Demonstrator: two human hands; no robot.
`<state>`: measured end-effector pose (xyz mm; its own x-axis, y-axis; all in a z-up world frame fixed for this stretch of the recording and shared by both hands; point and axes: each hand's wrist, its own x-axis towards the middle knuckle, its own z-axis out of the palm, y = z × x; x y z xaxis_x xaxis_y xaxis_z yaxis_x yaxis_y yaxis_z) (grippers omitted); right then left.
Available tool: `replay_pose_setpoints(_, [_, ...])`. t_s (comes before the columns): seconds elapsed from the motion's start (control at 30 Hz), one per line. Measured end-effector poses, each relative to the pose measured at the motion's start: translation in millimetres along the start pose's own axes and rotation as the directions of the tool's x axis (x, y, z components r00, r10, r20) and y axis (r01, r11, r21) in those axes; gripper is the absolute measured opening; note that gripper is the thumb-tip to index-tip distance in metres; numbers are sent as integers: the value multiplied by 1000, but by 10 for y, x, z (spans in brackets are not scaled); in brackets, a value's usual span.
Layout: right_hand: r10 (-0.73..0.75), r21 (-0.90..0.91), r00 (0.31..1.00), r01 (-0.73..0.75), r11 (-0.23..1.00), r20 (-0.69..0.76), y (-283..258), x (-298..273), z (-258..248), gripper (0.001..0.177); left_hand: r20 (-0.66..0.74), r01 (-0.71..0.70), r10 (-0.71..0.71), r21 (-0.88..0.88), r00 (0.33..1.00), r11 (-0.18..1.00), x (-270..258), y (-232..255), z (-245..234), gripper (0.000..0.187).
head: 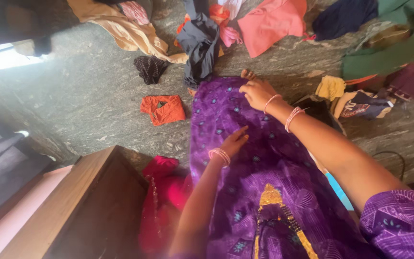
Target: The person folds various garments on the floor, including shirts, pants, and small items. They pick up each item, unfold it, and fold it into a compact shape before placing it in a growing pile.
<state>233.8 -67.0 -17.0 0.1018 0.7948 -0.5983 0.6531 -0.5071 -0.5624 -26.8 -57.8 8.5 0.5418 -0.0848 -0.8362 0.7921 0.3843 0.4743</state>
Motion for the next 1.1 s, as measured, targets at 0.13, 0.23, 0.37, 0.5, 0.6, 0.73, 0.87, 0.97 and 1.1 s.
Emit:
replay_pose_setpoints(0.13, [32,-118,999,-35,992,-26,177,452,264,25,-42,78,-85,-154,995,985,269,-164,-263,58])
replay_pose_setpoints(0.23, [124,-134,988,-112,985,89,222,839,516,23,-276,48,-32,50,961,998,642,-368,-695,53])
replay_pose_setpoints(0.37, [302,-189,916,-258,948,264,309,1340,939,19,-560,-78,121,100,820,992,1194,-692,-1272,48])
replay_pose_setpoints(0.5, [332,17,933,-337,941,139,577,1810,1408,21,-660,143,39,219,750,965,1611,-907,-1684,44])
replay_pose_setpoints(0.6, [406,38,898,-406,913,-170,850,2036,1708,33,-698,353,-112,212,707,912,1800,-892,-1840,43])
replay_pose_setpoints(0.73, [308,-197,926,-351,916,-216,1353,2169,1941,55,-570,590,-378,246,730,769,1974,-754,-2046,44])
replay_pose_setpoints(0.87, [357,-214,933,-340,916,44,1937,2219,2093,45,-413,651,-512,361,753,667,2175,-756,-2243,53])
replay_pose_setpoints(0.97, [403,76,914,-406,911,54,2232,2256,2235,48,-409,611,-462,411,787,677,2359,-912,-2269,58])
replay_pose_setpoints(1.1, [583,130,802,-569,812,-128,2320,2111,2260,29,-446,538,-356,399,821,742,2443,-1158,-2186,53])
